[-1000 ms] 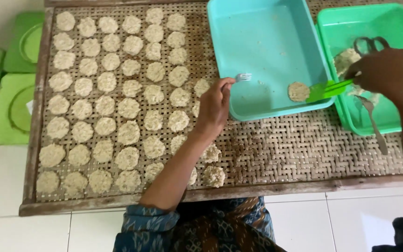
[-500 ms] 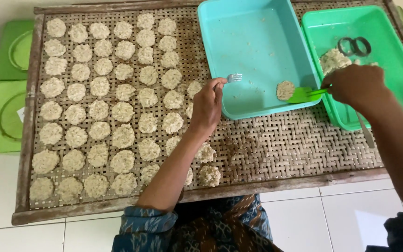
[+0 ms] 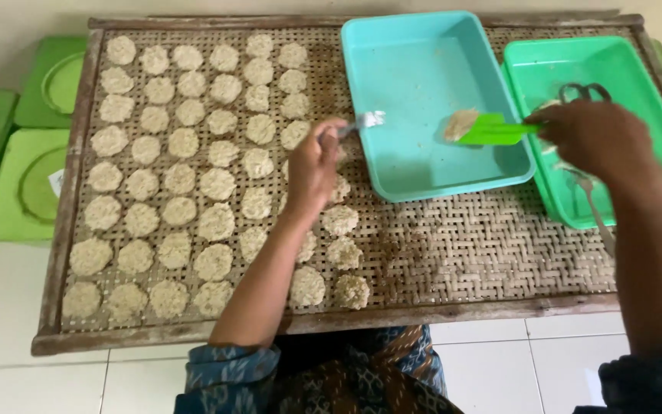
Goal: Arrange small food patties onto a woven drying rack using a fork and a spatula
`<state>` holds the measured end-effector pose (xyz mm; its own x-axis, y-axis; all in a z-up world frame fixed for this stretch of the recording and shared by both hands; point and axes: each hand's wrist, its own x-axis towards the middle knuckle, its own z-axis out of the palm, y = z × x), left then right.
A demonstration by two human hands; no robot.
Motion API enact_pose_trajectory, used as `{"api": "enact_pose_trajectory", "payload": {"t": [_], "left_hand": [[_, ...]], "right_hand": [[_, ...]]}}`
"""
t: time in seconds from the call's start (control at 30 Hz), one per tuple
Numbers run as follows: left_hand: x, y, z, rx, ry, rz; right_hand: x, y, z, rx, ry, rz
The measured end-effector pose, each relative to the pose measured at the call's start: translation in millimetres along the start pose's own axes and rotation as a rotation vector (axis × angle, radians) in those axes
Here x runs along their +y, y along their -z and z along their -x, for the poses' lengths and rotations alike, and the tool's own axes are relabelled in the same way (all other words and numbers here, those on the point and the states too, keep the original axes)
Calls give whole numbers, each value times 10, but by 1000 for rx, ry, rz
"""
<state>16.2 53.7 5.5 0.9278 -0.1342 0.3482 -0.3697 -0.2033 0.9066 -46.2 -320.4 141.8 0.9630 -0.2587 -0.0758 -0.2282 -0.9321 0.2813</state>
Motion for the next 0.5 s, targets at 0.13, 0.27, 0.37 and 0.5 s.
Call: {"api": "enact_pose_trajectory", "payload": {"t": [0.13, 0.27, 0.37, 0.5], "left_hand": [[132, 477, -22, 51, 18, 28], [118, 886, 14, 153, -58, 70], [69, 1035, 1, 216, -70, 139], [-73, 1045, 0, 267, -40, -18]], "right_hand": [[147, 48, -54, 220, 132, 77], [-104, 230, -122, 419, 363, -37], [-588, 442, -241, 377, 487, -149], [-1357, 540, -409, 285, 495, 1]]}}
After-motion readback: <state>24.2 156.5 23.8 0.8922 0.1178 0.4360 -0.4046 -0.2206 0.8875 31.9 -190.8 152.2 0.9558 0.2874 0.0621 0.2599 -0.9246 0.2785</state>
